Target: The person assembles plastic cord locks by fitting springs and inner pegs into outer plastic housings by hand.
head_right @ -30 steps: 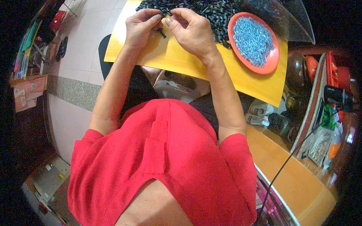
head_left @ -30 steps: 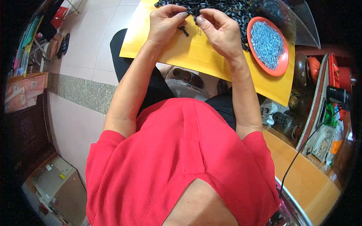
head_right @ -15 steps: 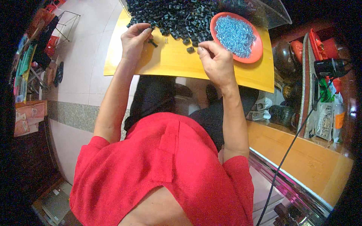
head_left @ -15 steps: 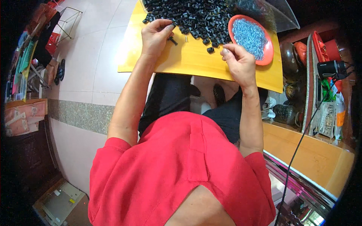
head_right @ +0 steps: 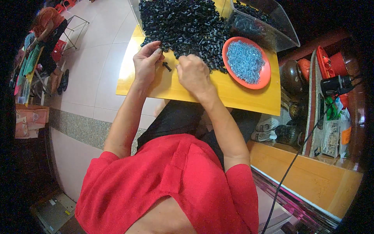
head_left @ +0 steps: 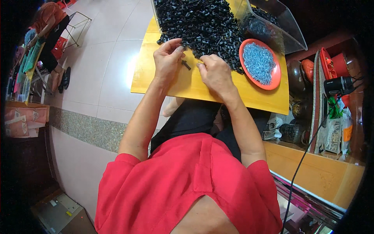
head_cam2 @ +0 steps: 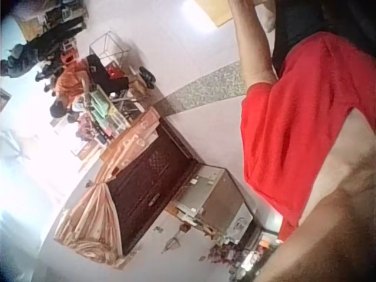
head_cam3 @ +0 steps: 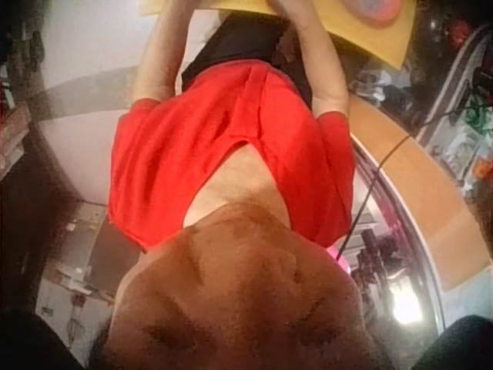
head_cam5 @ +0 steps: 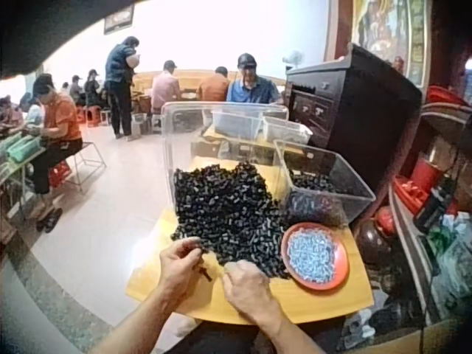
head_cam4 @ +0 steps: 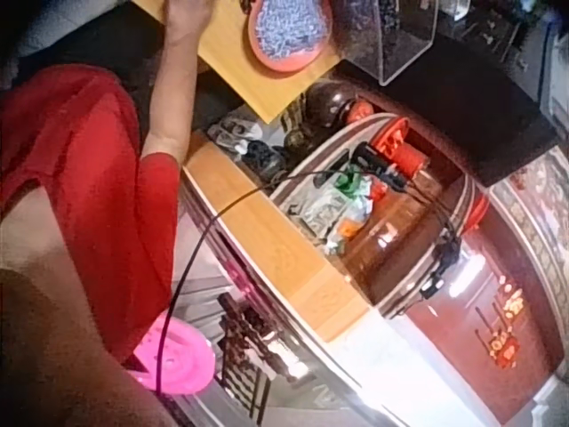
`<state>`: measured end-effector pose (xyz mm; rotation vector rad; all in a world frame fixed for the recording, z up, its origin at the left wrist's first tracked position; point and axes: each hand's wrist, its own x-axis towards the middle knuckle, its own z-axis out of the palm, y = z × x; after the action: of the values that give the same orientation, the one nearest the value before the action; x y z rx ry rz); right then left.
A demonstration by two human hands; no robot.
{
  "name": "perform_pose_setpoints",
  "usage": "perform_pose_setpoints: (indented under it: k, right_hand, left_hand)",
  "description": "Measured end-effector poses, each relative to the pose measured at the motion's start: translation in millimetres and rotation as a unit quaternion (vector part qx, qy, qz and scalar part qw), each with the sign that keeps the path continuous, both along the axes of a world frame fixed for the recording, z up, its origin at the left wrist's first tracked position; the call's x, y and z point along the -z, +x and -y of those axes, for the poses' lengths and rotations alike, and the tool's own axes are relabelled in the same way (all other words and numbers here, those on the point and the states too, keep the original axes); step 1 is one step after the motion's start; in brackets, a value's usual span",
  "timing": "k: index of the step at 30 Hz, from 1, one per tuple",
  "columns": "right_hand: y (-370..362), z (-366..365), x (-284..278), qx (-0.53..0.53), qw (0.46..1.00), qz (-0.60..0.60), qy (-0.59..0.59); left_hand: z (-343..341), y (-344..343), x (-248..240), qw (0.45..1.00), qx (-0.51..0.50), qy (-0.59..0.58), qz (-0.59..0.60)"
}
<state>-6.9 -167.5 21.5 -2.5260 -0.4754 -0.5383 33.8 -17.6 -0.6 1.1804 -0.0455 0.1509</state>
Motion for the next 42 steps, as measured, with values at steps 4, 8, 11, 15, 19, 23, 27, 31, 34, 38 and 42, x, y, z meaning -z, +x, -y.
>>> perform_pose_setpoints:
  k: [4,8,11,15,19,23,27,31,34,38,42]
  right_hand:
    - [1,-1,6,0.008,1.000,0.016,0.004]
    - [13,8,2,0.019,0.999,0.024,-0.012]
    - [23,6,0,0.020,0.999,0.027,-0.037]
    - [30,-6,-2,-0.006,0.998,0.027,-0.060]
    - [37,-13,7,-0.029,0.993,0.040,-0.104]
    - [42,-19,9,-0.022,0.993,0.037,-0.108]
    - [45,-15,4,-0.038,0.998,0.046,-0.007]
    - [42,-12,-6,0.036,0.959,-0.097,0.263]
    - [32,-10,-11,0.024,0.915,-0.173,0.363]
    - [17,-17,-27,-0.015,0.881,-0.225,0.415]
    - [19,-15,-28,-0.041,0.895,-0.233,0.378]
  left_hand:
    - [-5,3,2,1.000,-0.012,-0.025,-0.009]
    - [-8,5,2,0.999,-0.008,-0.025,-0.027]
    - [-7,6,3,0.999,-0.003,-0.025,-0.040]
    - [-9,4,3,0.999,-0.001,-0.026,-0.037]
    - [-7,1,2,1.000,0.002,-0.011,-0.010]
    - [-9,3,8,0.998,0.035,-0.047,-0.011]
    - [-8,7,8,0.987,0.089,-0.129,-0.026]
    - [-6,6,3,0.981,0.145,-0.127,-0.033]
    - [-5,6,0,0.966,0.215,-0.140,-0.030]
    - [-9,5,5,0.966,0.241,-0.086,-0.025]
    - [-8,2,8,0.961,0.260,-0.090,-0.008]
